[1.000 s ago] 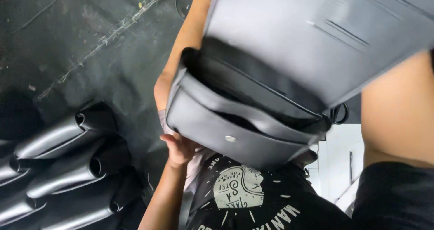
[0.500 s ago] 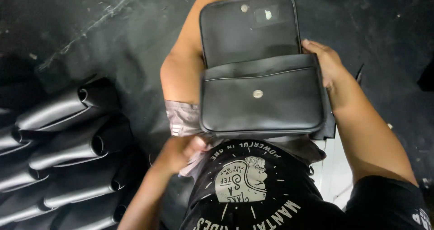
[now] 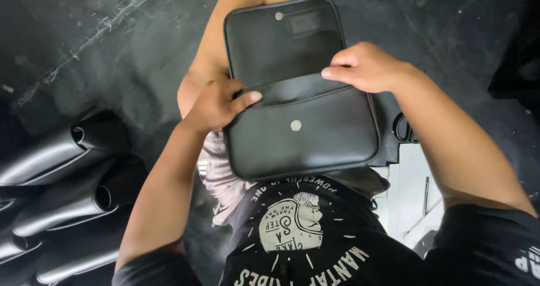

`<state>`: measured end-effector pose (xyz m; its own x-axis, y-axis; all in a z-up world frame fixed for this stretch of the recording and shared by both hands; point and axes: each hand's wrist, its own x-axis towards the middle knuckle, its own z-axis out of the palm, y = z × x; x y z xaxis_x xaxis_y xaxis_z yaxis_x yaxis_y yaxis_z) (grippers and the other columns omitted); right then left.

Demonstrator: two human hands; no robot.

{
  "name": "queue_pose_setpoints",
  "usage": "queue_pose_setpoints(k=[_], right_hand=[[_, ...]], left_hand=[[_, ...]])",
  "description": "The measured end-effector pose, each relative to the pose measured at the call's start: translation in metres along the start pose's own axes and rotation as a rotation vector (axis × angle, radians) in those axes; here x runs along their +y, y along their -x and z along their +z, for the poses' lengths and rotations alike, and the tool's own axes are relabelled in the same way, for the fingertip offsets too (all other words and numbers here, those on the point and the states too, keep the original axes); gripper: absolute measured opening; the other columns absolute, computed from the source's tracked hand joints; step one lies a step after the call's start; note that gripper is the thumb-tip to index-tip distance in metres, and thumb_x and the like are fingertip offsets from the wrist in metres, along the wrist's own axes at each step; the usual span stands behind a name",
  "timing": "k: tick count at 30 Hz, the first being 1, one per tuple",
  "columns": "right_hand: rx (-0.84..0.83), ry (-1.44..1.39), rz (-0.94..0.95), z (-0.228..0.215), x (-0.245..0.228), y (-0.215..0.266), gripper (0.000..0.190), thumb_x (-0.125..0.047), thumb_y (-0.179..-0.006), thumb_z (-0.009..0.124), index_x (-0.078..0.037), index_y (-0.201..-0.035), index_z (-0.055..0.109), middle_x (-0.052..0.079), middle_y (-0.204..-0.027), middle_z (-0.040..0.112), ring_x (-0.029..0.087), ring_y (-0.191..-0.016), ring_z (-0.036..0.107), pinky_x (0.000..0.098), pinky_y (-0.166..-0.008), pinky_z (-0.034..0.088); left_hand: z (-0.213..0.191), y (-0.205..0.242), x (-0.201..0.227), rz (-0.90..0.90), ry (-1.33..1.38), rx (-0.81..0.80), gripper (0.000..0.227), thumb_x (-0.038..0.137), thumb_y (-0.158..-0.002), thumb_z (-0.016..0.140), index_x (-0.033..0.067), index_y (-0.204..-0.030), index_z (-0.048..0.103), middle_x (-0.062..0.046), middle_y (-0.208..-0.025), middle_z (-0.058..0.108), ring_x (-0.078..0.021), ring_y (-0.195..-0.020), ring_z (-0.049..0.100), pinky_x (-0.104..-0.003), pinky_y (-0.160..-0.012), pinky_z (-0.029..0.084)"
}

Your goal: Inspecting and folding finished leather messenger bags

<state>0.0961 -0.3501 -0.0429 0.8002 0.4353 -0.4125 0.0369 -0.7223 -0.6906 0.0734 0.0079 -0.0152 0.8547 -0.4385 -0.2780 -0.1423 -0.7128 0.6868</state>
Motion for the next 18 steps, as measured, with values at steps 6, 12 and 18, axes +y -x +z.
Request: queue_pose_setpoints(k=[6, 12, 18], right_hand=[[0.200, 0.116, -0.268, -0.018, -0.027, 0.041, 0.030, -0.024, -0.099, 0.075, -0.004, -0.077, 0.074, 0.005, -0.051, 0.060, 0.018, -0.039, 0.050, 0.0303, -0.045, 0.039], [0.519, 0.336, -0.610, -0.015, -0.028, 0.035, 0.053, -0.018, -0.106, 0.079, -0.006, -0.062, 0.053, 0.006, -0.055, 0.049, 0.028, -0.052, 0.047, 0.0387, -0.065, 0.043], [0.744, 0.628, -0.767, -0.017, -0.054, 0.076, 0.056, -0.047, -0.104, 0.084, -0.012, -0.067, 0.061, -0.002, -0.061, 0.056, 0.019, -0.058, 0.054, 0.0336, -0.076, 0.044]], left_hand=[[-0.048, 0.047, 0.041, 0.257, -0.201, 0.220, 0.032, 0.029, -0.098, 0.076, 0.0015, -0.080, 0.072, -0.007, -0.059, 0.062, -0.0252, -0.050, 0.056, -0.034, -0.055, 0.045], [-0.052, 0.046, 0.032, 0.446, -0.465, 0.386, 0.035, 0.025, -0.101, 0.078, 0.0076, -0.073, 0.068, -0.008, -0.059, 0.056, -0.0304, -0.059, 0.056, -0.039, -0.063, 0.046], [-0.055, 0.077, 0.053, 0.602, -0.579, 0.515, 0.040, 0.042, -0.092, 0.085, 0.0055, -0.081, 0.072, -0.002, -0.071, 0.066, -0.0230, -0.065, 0.064, -0.035, -0.083, 0.051]])
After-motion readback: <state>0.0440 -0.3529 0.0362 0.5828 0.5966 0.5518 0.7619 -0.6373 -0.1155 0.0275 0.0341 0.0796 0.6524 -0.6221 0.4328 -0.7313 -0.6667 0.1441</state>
